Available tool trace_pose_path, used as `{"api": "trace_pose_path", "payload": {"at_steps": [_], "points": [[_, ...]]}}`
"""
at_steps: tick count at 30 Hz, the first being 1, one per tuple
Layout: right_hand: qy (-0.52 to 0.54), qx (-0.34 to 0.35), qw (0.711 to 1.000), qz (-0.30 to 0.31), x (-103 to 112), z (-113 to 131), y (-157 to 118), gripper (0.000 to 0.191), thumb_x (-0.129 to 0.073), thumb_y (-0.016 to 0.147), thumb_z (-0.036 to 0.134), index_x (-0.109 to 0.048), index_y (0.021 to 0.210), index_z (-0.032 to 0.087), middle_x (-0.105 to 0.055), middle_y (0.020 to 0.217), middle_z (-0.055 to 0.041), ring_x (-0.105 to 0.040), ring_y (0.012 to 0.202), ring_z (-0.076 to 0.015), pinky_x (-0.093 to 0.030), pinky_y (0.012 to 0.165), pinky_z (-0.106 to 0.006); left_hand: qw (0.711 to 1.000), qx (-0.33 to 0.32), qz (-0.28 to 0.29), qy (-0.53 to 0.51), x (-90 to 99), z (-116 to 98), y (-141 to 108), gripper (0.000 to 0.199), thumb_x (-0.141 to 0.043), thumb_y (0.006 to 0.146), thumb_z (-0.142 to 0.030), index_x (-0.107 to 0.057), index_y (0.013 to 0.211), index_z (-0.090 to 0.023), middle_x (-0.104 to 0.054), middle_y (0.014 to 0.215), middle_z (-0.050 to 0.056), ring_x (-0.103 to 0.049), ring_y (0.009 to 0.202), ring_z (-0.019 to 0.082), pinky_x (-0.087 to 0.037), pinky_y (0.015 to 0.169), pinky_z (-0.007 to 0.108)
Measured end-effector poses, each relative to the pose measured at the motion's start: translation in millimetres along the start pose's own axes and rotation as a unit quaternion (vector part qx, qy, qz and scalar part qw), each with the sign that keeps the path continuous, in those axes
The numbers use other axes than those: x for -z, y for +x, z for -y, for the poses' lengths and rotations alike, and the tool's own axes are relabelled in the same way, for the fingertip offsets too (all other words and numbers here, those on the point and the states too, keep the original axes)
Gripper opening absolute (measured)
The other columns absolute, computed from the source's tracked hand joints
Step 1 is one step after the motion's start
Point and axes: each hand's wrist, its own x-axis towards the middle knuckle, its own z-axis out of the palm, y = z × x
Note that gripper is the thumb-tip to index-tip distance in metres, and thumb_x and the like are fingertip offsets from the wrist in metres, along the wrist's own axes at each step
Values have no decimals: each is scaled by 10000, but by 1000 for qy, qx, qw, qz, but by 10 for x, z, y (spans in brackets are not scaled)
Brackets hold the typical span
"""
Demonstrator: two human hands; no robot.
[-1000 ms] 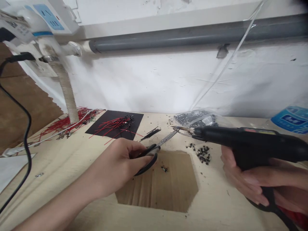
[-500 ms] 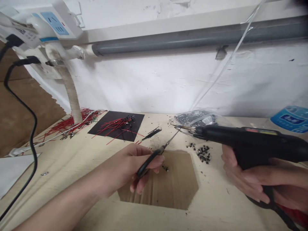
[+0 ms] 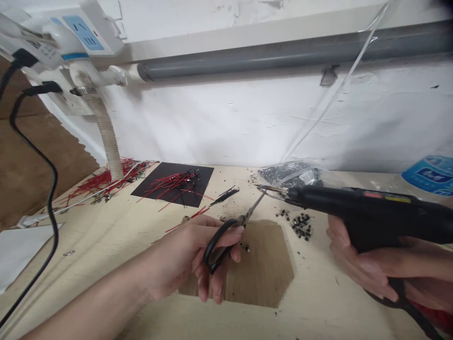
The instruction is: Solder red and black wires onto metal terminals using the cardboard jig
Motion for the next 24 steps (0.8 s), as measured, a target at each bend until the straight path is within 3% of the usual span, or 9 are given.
{"api": "trace_pose_path", "payload": {"at_steps": [12, 24], "points": [[-38, -8, 999, 10, 27, -3, -16, 215, -843, 776, 416, -750, 894, 262, -588, 505, 15, -434, 396, -110, -310, 413, -243, 999, 6, -4, -33, 5, 9, 7, 446, -847, 732, -570, -682, 733, -155, -578, 420, 16, -511, 340, 102, -420, 337, 148], [-53, -27, 998, 9, 23, 40, -16, 263, -854, 763, 453, -727, 884, 258, -598, 502, 4, -444, 404, -123, -322, 426, -258, 1000, -20, -4, 18, -29, 55, 42, 541, -788, 778, -664, -671, 719, -139, -600, 429, 41, -522, 323, 102, -398, 337, 144]]}}
